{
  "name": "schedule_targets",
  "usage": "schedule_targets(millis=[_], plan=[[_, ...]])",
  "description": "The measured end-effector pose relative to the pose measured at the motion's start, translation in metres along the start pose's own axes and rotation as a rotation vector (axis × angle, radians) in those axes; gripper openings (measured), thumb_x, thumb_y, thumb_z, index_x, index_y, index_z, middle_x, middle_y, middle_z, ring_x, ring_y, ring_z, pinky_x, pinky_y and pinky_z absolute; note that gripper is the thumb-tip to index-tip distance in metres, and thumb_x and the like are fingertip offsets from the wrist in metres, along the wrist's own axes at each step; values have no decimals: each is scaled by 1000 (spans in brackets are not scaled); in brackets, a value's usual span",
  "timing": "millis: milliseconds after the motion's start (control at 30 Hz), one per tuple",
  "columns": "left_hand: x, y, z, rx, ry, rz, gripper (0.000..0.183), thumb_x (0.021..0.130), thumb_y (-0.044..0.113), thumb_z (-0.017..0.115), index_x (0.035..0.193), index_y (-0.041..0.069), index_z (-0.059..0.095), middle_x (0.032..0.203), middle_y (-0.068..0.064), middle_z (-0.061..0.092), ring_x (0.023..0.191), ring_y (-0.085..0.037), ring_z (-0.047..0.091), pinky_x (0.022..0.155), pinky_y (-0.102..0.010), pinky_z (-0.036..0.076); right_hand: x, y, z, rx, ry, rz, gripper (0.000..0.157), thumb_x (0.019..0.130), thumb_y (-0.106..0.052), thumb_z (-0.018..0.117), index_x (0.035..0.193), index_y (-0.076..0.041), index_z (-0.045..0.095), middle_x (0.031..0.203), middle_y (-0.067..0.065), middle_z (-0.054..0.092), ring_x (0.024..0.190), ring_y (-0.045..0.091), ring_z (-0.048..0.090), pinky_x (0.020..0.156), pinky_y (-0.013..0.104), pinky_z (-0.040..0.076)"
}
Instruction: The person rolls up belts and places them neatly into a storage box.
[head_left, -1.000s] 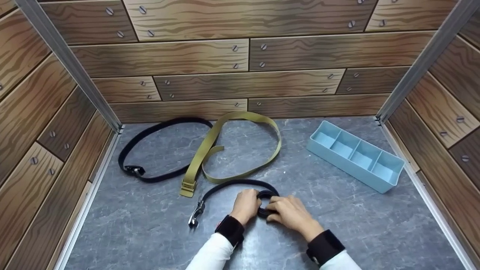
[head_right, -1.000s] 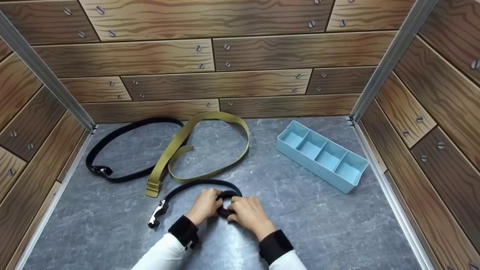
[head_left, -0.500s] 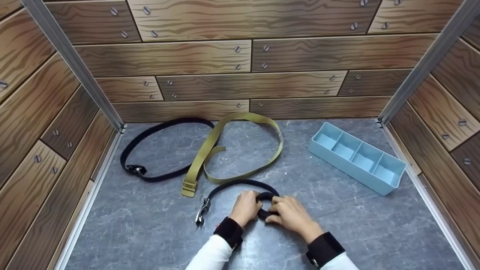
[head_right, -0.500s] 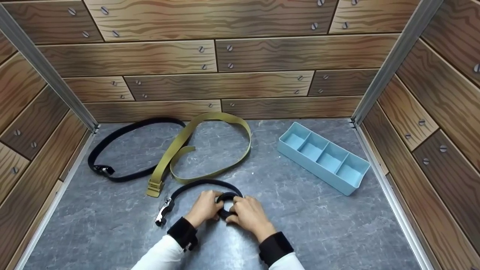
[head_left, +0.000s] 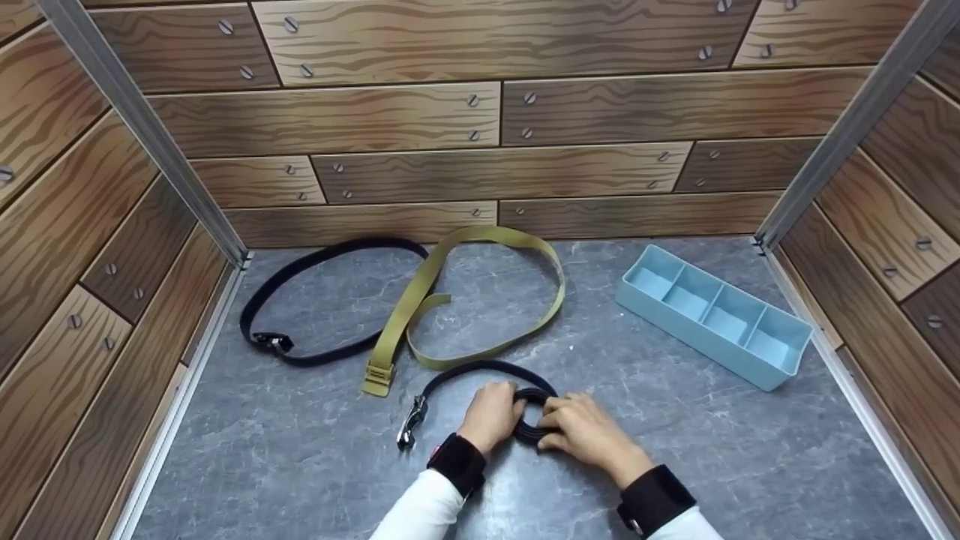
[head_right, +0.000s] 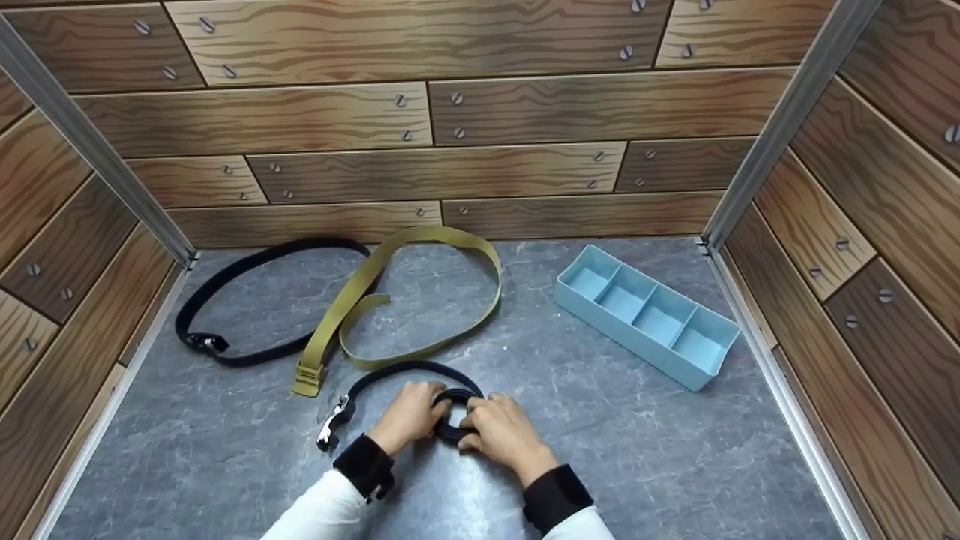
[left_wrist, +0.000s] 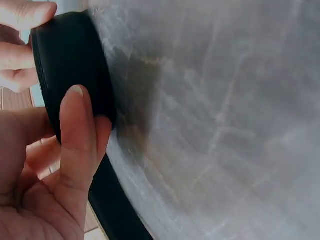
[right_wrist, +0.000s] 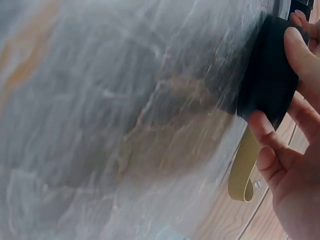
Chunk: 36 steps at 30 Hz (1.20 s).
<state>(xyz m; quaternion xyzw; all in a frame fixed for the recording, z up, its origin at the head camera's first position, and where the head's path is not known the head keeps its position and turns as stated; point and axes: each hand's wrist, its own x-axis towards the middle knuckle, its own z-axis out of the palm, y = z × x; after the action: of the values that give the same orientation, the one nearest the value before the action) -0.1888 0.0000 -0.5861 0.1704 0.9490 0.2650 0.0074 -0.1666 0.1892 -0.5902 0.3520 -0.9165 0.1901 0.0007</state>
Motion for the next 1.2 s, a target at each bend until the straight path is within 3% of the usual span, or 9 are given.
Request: schedule_targets(millis=[100,200,500,633,800,900,1000,1133,1200], plan=[[-2,0,2,-41,47,-39,19,88,15,70,72,9,61,70,-8,64,69,-28,66,59,-37,50,0,-2,4,-1,21,6,22,79,-37,78,92,-19,78,86,-12,57,73,12,49,69,35,43],[-3,0,2,-20,71,-22,20,83,8,70,67,10,59,71,-8,65,69,-29,66,59,-38,50,0,-4,6,5,22,11,25,80,-38,76,94,-18,78,87,-11,58,75,12,51,70,35,44],[1,4,-1,94,2,76,16,84,6,68,69,9,62,74,-9,67,72,-29,66,63,-39,51,-3,0,-2,3,-31,1,25,79,-36,78,95,-17,77,99,-8,61,84,16,54,79,38,45],[-2,6,1,66,38,12,19,86,14,70,71,6,63,72,-12,66,68,-32,66,59,-40,51,-3,-3,2,-1,-10,3,23,81,-39,76,92,-18,78,91,-10,57,74,13,47,70,33,42],[-7,9,3,22,79,-70,21,80,15,75,71,3,61,69,-14,64,65,-34,66,55,-41,51,-3,-8,9,-8,39,30,22,83,-41,74,88,-20,76,86,-11,52,70,10,44,63,29,40],[-7,10,1,69,76,-49,16,76,9,74,69,3,61,69,-14,64,64,-35,65,56,-42,51,-3,-8,8,-2,32,19,21,82,-41,75,88,-20,75,88,-11,55,71,11,47,63,30,42],[-5,9,-1,125,38,-5,14,77,8,73,68,6,62,71,-12,65,66,-33,65,58,-41,51,-4,-6,3,-1,-17,-8,24,82,-39,75,93,-18,76,97,-8,60,79,14,53,72,34,46],[-3,6,-1,166,0,54,9,80,10,71,73,6,65,74,-11,66,67,-31,65,59,-41,51,-3,-3,-2,-5,-46,-37,28,80,-39,76,94,-15,77,98,-6,61,81,15,51,77,36,44],[-2,5,1,146,4,46,11,83,12,70,75,5,65,73,-11,66,67,-31,65,59,-41,51,-2,-4,-1,-13,-23,-43,27,79,-40,76,92,-16,77,93,-8,59,77,13,47,72,34,43]])
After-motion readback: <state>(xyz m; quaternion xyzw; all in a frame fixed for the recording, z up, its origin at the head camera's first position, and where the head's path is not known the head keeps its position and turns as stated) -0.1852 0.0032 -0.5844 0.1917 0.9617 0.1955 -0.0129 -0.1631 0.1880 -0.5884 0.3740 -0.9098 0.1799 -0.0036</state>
